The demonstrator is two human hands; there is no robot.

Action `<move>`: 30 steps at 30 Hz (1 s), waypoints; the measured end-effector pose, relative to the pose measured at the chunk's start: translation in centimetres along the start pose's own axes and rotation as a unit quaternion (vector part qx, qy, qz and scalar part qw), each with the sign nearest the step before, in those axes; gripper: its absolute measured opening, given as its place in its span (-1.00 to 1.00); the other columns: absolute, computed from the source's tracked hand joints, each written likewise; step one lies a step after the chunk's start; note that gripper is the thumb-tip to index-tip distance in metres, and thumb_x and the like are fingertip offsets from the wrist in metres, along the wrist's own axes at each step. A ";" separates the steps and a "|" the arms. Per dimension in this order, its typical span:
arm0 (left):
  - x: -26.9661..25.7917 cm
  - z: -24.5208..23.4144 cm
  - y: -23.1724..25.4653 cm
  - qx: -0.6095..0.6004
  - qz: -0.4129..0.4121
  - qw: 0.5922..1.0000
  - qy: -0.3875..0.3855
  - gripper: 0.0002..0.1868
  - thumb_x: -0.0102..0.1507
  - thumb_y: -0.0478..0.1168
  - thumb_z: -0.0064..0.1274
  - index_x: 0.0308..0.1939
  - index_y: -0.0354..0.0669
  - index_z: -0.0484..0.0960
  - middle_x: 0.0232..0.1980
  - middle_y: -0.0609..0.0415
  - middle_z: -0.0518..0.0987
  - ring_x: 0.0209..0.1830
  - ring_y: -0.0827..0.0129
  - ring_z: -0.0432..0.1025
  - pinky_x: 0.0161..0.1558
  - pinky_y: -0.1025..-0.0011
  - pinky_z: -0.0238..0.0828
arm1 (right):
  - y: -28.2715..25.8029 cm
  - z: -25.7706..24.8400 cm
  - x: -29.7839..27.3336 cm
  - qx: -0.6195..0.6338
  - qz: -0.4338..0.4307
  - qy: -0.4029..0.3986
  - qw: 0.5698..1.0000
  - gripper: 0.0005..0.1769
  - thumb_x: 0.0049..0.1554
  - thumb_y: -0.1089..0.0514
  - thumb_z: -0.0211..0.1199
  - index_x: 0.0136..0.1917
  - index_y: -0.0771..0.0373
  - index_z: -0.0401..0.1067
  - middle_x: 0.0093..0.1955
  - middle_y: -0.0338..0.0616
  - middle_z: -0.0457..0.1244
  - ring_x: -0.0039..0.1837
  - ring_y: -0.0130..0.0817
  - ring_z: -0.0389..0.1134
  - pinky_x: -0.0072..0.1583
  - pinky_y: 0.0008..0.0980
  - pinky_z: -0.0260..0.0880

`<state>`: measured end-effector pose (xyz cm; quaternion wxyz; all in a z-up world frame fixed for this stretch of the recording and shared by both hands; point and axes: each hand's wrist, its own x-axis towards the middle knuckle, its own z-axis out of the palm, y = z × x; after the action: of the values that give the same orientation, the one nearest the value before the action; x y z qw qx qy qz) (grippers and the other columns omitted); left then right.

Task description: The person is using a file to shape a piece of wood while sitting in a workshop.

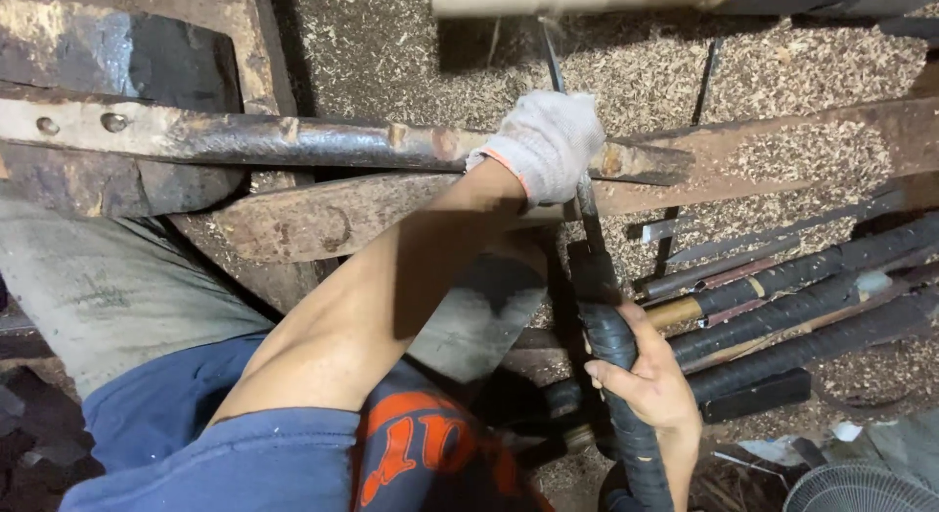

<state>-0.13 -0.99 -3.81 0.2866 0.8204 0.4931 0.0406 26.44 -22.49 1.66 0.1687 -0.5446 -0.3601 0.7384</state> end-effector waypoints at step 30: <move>1.0 2.4 -1.1 -0.098 0.038 0.994 0.039 -0.83 0.25 -0.28 0.04 -0.13 -0.30 0.57 -0.35 -0.19 0.61 -0.32 -0.06 0.58 -0.30 0.12 0.52 | 0.2 13.0 0.1 0.153 -0.032 0.184 0.970 0.00 -0.06 0.51 0.32 0.60 0.27 0.09 0.08 -0.05 0.28 -0.10 -0.42 0.32 -0.12 -0.47 0.38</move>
<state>0.35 -0.77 -6.60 0.3448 0.8045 0.4655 0.1315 14.37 -27.10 3.41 0.3372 -0.6270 -0.2232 0.6658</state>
